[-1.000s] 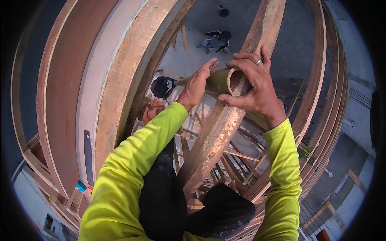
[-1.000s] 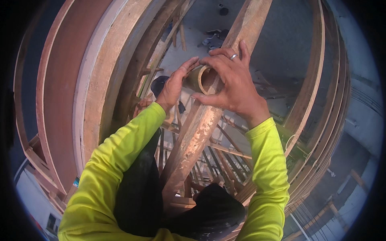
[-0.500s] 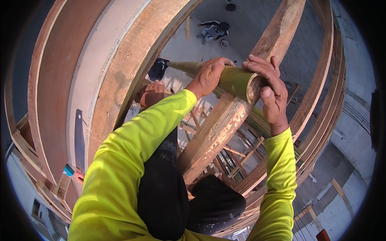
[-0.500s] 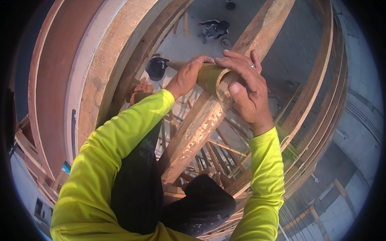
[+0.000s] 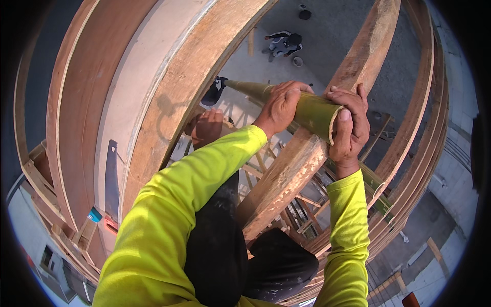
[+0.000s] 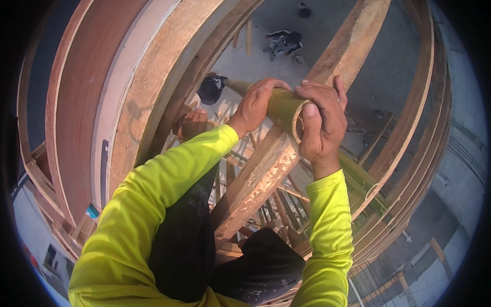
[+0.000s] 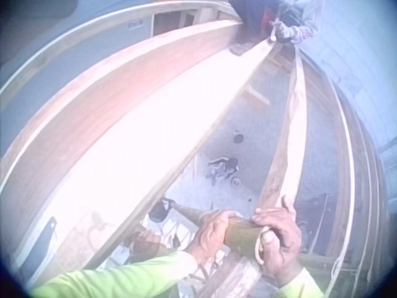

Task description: The person assembles a curved wooden framework using a hammer, hand saw, and nails. They cut and fit wooden planks, secure them with nails, and adjust the structure's alignment.

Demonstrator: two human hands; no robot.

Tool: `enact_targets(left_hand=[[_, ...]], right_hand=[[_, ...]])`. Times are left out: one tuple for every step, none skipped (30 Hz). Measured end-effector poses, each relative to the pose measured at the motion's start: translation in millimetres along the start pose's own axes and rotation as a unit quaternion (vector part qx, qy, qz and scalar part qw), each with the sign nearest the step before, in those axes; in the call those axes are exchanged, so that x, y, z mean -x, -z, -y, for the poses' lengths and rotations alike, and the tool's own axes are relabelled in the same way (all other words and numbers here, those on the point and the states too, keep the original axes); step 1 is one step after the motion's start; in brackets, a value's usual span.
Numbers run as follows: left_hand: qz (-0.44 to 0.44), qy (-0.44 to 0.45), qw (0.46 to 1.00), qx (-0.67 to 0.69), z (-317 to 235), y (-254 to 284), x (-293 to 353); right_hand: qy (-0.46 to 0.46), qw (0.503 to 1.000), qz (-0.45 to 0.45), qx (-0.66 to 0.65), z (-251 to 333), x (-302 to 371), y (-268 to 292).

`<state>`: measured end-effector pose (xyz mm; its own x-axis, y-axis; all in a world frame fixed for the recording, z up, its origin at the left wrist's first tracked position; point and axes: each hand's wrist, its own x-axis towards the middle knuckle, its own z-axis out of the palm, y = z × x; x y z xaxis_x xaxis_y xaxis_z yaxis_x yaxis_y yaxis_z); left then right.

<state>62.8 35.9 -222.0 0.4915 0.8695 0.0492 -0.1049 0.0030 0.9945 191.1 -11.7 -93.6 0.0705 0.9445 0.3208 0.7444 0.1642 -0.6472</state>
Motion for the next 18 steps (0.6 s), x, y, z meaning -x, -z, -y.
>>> enact_targets(left_hand=[[-0.008,-0.013,1.0,-0.003,0,-2,-1],[-0.016,-0.029,0.999,-0.016,2,-3,-1],[-0.025,-0.045,0.998,-0.028,5,-4,-1],[-0.034,-0.061,0.997,-0.04,7,-4,0],[-0.035,-0.057,0.997,-0.036,7,-5,0],[-0.037,-0.053,0.997,-0.032,6,-5,0],[-0.039,-0.05,0.998,-0.027,5,-5,0],[-0.03,-0.038,0.998,-0.029,2,-4,0],[-0.021,-0.026,0.999,-0.03,-1,-2,-1],[-0.011,-0.014,0.999,-0.032,-4,-1,0],[-0.012,-0.013,0.999,-0.03,-3,-1,-1],[-0.013,-0.013,0.999,-0.029,-2,0,-1],[-0.013,-0.013,0.999,-0.028,-1,0,-2],[-0.01,-0.014,0.999,-0.029,-1,-1,-3],[-0.007,-0.015,0.999,-0.03,0,-1,-3],[-0.003,-0.016,0.999,-0.03,0,-1,-4],[-0.002,-0.016,0.999,-0.031,0,-1,-4],[-0.001,-0.017,0.999,-0.032,0,0,-4]], right_hand=[[-0.004,1.0,-0.008,-0.003,0,0,0],[-0.005,1.0,-0.009,-0.005,0,0,0],[-0.007,1.0,-0.011,-0.008,1,0,-1],[-0.008,1.0,-0.012,-0.011,1,0,-2],[-0.008,1.0,-0.012,-0.012,1,1,-2],[-0.009,1.0,-0.012,-0.013,1,1,-2],[-0.009,1.0,-0.012,-0.014,1,1,-2],[-0.012,1.0,-0.011,-0.012,2,1,-1],[-0.015,1.0,-0.01,-0.009,2,1,-1],[-0.018,1.0,-0.009,-0.007,2,1,-1],[-0.017,1.0,-0.011,-0.007,2,1,-1],[-0.016,1.0,-0.012,-0.006,2,1,-2],[-0.016,1.0,-0.013,-0.005,2,1,-3],[-0.015,1.0,-0.016,-0.005,1,2,-1],[-0.014,1.0,-0.019,-0.004,1,2,-2],[-0.013,1.0,-0.023,-0.002,1,2,-2],[-0.008,1.0,-0.027,0.0,0,3,-2],[-0.003,0.999,-0.032,0.004,-1,3,-4]])
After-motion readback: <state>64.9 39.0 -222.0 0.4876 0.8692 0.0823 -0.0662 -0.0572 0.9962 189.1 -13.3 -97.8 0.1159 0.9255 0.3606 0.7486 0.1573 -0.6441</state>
